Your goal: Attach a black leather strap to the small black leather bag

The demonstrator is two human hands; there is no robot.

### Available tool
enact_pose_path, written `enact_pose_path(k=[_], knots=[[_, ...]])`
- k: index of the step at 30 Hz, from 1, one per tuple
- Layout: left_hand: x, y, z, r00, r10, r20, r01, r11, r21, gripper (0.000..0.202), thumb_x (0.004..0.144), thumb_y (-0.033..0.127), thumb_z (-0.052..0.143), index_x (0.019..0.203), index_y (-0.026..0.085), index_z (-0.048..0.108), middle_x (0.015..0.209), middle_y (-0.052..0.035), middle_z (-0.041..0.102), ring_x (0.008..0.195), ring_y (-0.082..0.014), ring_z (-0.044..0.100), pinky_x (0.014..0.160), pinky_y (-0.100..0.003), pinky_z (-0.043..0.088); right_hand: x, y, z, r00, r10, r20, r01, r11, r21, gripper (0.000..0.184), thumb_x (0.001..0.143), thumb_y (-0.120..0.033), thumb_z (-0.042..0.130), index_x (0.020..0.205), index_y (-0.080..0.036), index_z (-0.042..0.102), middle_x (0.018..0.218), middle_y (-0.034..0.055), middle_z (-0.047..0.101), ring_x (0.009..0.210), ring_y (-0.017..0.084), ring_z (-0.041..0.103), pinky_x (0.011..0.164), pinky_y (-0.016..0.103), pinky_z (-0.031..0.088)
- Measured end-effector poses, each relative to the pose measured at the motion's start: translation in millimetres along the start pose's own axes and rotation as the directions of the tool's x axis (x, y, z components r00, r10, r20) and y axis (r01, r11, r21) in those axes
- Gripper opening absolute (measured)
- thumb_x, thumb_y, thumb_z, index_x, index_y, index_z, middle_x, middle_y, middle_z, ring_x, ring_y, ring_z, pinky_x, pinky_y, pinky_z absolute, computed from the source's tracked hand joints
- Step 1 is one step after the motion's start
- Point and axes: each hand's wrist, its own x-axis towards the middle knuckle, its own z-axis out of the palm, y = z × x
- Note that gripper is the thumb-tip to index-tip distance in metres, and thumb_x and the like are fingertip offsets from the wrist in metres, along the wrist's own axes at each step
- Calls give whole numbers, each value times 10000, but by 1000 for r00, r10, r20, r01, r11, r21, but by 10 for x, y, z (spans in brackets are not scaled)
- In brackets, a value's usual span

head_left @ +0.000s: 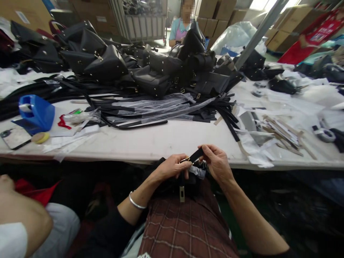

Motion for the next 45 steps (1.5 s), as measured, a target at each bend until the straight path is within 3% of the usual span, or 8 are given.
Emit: enact_pose_path(k=[6, 14, 17, 20, 25, 31, 41, 45], knots=[[36, 7, 1, 992, 14, 125, 0, 993, -116, 314, 887, 446, 504, 1005, 160, 556, 609, 9, 655, 412, -66, 410, 405, -180, 282, 10, -176, 33, 984, -179, 10, 179, 979, -102, 251, 756, -392, 754, 827, -155, 720, 683, 12, 670, 493, 80, 552, 477, 204, 456], [-18, -21, 50, 996, -55, 67, 52, 998, 40, 270, 814, 429, 585, 863, 164, 574, 616, 20, 641, 440, -73, 420, 418, -193, 299, 306, -882, -412, 835, -432, -342, 486, 870, 88, 134, 789, -328, 724, 786, -196, 697, 671, -39, 630, 494, 53, 524, 462, 175, 436], [-5, -27, 62, 997, -77, 1, 76, 993, 92, 286, 809, 456, 573, 804, 170, 570, 562, 44, 582, 432, -77, 423, 413, -196, 300, 283, -798, -557, 919, -335, -209, 365, 922, 129, 212, 800, -420, 703, 874, -221, 700, 707, -28, 635, 596, 92, 590, 547, 215, 499], [22, -29, 60, 996, -91, -26, 93, 987, 134, 307, 807, 477, 568, 795, 171, 575, 532, 58, 532, 426, -79, 418, 408, -195, 297, 125, -497, -524, 994, -90, 58, 87, 995, 59, 395, 751, -505, 728, 1000, -201, 688, 749, 12, 671, 642, 129, 626, 594, 257, 533], [41, -48, 58, 997, -76, -20, 78, 984, 158, 334, 815, 482, 557, 876, 158, 614, 535, 60, 496, 431, -79, 405, 395, -190, 284, -116, -13, -327, 948, 237, 212, -226, 971, -76, 434, 739, -448, 757, 1034, -141, 674, 762, 69, 723, 663, 158, 674, 651, 285, 558], [44, -48, 80, 994, -108, -26, 111, 979, 172, 357, 821, 483, 556, 915, 147, 637, 540, 50, 527, 433, -77, 414, 400, -187, 282, -154, 176, -231, 952, 220, 210, -199, 973, -116, 329, 708, -423, 785, 786, -115, 703, 698, 65, 718, 595, 131, 652, 607, 241, 533], [47, -13, 81, 990, -142, 14, 139, 982, 127, 364, 808, 463, 583, 984, 153, 653, 585, 28, 601, 473, -86, 461, 422, -183, 310, -70, 21, -381, 994, 60, -86, -46, 987, 151, 290, 654, -371, 825, 777, -175, 650, 633, 8, 696, 513, 146, 643, 497, 255, 559], [66, -27, 88, 988, -156, -1, 155, 977, 147, 342, 796, 463, 591, 920, 149, 645, 584, 27, 593, 480, -91, 469, 423, -189, 299, -11, -33, -513, 992, 71, -105, -48, 978, 205, 282, 657, -344, 825, 810, -186, 648, 672, -4, 701, 546, 144, 656, 520, 267, 579]])
